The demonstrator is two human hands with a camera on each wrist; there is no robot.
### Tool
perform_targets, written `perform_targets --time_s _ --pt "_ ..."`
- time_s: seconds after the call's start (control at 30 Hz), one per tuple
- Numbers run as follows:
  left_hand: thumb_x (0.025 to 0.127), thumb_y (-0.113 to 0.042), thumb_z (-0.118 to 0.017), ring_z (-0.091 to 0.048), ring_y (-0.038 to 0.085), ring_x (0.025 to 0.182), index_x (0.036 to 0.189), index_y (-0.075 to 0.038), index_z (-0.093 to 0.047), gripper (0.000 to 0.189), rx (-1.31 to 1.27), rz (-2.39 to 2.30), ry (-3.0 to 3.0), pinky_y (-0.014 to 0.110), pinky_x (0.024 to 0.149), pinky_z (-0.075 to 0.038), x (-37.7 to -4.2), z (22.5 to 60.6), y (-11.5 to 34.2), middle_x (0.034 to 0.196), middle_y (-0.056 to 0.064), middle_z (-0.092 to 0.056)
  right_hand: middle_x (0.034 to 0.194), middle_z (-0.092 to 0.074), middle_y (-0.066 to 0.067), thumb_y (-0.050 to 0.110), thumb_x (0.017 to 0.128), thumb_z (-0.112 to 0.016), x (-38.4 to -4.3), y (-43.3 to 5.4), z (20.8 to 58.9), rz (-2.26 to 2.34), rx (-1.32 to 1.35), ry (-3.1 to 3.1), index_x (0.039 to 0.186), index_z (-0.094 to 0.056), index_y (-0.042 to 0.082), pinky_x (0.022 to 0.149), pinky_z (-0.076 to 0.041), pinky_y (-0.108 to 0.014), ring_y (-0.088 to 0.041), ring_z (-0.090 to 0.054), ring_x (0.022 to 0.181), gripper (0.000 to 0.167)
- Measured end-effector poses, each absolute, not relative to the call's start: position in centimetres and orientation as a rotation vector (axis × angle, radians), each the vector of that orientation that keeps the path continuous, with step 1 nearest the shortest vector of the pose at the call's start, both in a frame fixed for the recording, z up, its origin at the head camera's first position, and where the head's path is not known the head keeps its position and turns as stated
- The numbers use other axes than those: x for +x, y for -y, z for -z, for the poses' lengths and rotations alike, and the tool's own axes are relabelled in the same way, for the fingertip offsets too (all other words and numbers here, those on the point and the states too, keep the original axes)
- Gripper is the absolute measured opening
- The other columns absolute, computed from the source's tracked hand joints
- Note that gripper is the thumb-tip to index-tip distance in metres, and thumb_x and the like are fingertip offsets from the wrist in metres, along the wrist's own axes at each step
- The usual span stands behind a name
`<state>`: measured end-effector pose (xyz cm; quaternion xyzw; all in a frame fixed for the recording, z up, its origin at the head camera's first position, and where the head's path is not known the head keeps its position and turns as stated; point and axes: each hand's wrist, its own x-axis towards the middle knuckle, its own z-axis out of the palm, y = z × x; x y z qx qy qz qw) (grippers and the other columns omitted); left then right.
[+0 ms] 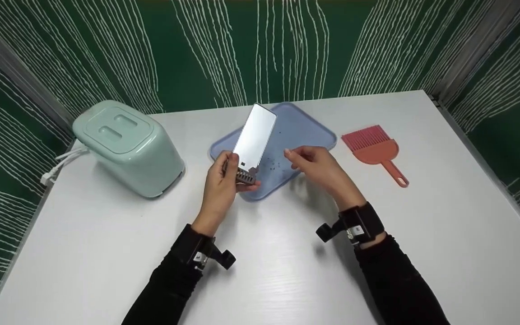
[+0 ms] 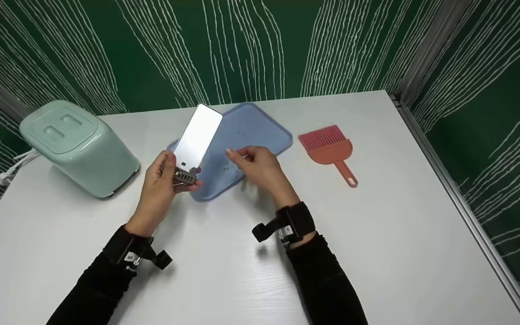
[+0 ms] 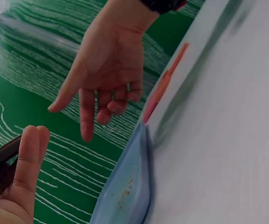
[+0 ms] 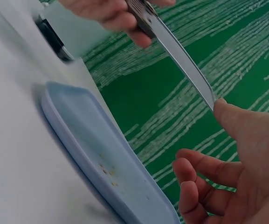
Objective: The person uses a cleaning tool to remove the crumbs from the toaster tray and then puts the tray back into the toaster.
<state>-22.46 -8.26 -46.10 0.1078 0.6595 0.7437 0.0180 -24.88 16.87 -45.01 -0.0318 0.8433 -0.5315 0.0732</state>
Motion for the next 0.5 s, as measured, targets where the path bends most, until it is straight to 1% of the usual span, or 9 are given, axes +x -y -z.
perform_targets --time_s 0.1,0.2,0.3,0.4,0.5 --pt "0.116 -0.038 -0.040 -0.082 0.025 0.082 0.129 -0.004 -0.054 0.039 0.342 -2.328 -1.982 0.040 0.078 -0.069 -22.1 46.4 7.5 0.109 0.016 -0.070 0.104 -0.070 -0.011 0.049 0.108 -0.060 -24.4 -15.3 45.1 1.617 -0.164 -2.496 0.124 -0.073 -0.002 0.089 -0.050 -0.033 -0.035 -0.064 0.109 0.055" --pt "0.116 -0.039 -0.040 -0.081 0.026 0.087 0.129 -0.003 -0.051 0.039 0.362 -2.340 -1.921 0.039 0.081 -0.069 -21.7 46.6 6.9 0.114 0.017 -0.070 0.099 -0.071 -0.006 0.046 0.109 -0.061 -23.9 -14.0 45.1 1.631 -0.215 -2.469 0.122 -0.075 0.001 0.083 -0.049 -0.029 -0.033 -0.064 0.105 0.049" --pt "0.114 -0.044 -0.041 -0.081 0.029 0.093 0.130 -0.004 -0.049 0.045 0.379 -2.333 -1.905 0.039 0.084 -0.069 -21.4 46.9 6.5 0.120 0.019 -0.070 0.098 -0.073 -0.004 0.042 0.109 -0.061 -23.5 -13.0 45.1 1.653 -0.263 -2.440 0.117 -0.076 0.003 0.082 -0.050 -0.029 -0.026 -0.065 0.098 0.043" --pt "0.109 -0.052 -0.042 -0.079 0.031 0.101 0.134 -0.004 -0.048 0.054 0.396 -2.310 -1.930 0.041 0.088 -0.068 -21.2 47.1 6.3 0.125 0.021 -0.069 0.099 -0.074 -0.002 0.040 0.110 -0.061 -23.2 -12.3 45.1 1.675 -0.282 -2.405 0.116 -0.077 0.003 0.082 -0.050 -0.030 -0.018 -0.064 0.093 0.040" --pt "0.106 -0.055 -0.041 -0.077 0.029 0.106 0.139 -0.008 -0.047 0.058 0.409 -2.248 -2.004 0.042 0.090 -0.067 -21.0 47.3 6.1 0.129 0.018 -0.067 0.100 -0.074 -0.002 0.035 0.109 -0.063 -23.0 -11.9 45.2 1.713 -0.280 -2.386 0.117 -0.077 0.001 0.081 -0.051 -0.028 -0.014 -0.062 0.090 0.038"
